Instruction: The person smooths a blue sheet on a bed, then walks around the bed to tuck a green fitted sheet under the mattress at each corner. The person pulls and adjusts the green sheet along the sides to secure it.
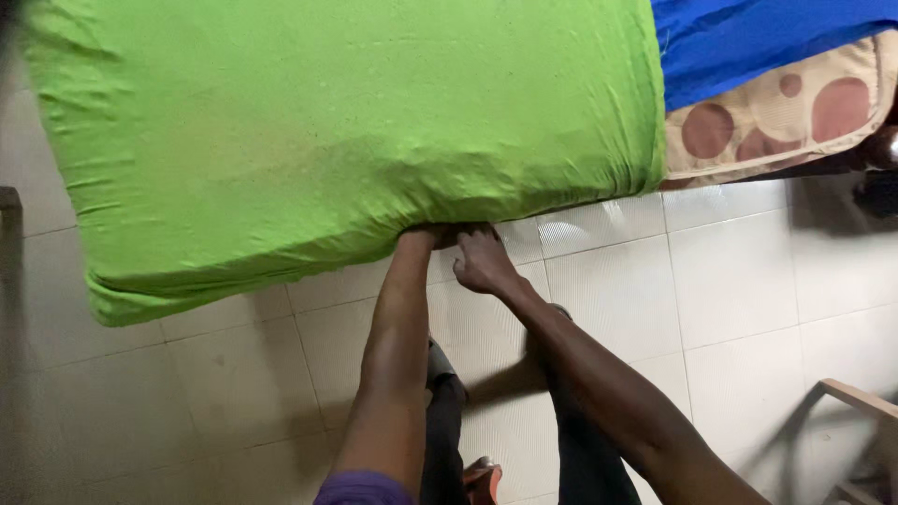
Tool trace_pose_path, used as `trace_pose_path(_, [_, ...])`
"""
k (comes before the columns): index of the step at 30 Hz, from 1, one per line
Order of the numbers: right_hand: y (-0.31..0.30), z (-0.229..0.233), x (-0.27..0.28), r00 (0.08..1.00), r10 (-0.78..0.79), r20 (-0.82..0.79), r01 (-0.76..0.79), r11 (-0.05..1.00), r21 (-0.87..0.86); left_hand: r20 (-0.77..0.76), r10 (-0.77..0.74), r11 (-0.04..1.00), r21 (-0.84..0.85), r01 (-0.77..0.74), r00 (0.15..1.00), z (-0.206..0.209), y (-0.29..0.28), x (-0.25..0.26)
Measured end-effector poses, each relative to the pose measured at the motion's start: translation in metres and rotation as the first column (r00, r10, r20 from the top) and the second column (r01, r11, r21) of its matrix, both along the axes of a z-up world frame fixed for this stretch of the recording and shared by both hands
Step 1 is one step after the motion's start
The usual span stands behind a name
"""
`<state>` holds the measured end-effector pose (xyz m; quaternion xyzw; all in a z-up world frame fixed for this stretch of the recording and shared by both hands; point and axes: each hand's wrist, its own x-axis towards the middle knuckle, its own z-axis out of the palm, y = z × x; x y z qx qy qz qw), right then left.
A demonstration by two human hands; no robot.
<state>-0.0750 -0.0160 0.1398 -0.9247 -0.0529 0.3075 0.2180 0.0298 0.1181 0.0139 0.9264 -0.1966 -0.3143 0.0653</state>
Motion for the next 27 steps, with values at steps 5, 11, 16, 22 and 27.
trace_pose_path(5, [0.011, 0.017, -0.019, 0.982, 0.04, 0.183, -0.064, 0.99, 0.128, 0.153, -0.034, 0.981, -0.186, 0.063, 0.988, 0.061, 0.018, -0.051])
trace_pose_path(11, [0.009, 0.006, -0.017, 0.849, 0.356, 0.391, -0.394, 0.919, 0.021, 0.222, 0.176, 0.898, -0.436, -0.064, 0.959, 0.103, 0.075, -0.125])
trace_pose_path(16, [0.043, 0.007, 0.01, 0.881, 0.436, 0.181, -0.407, 0.896, -0.177, 0.375, 0.364, 0.928, -0.231, -0.294, 0.853, 0.123, 0.125, -0.163])
trace_pose_path(22, [0.065, -0.052, 0.057, 0.879, 0.42, -0.227, -0.471, 0.839, -0.272, 0.392, 0.218, 0.952, 0.115, -0.283, 0.894, 0.101, 0.138, -0.144])
trace_pose_path(27, [0.08, -0.126, 0.084, 0.827, 0.501, -0.257, -0.556, 0.796, -0.238, 0.249, 0.326, 0.916, 0.156, -0.37, 0.912, 0.059, 0.138, -0.12])
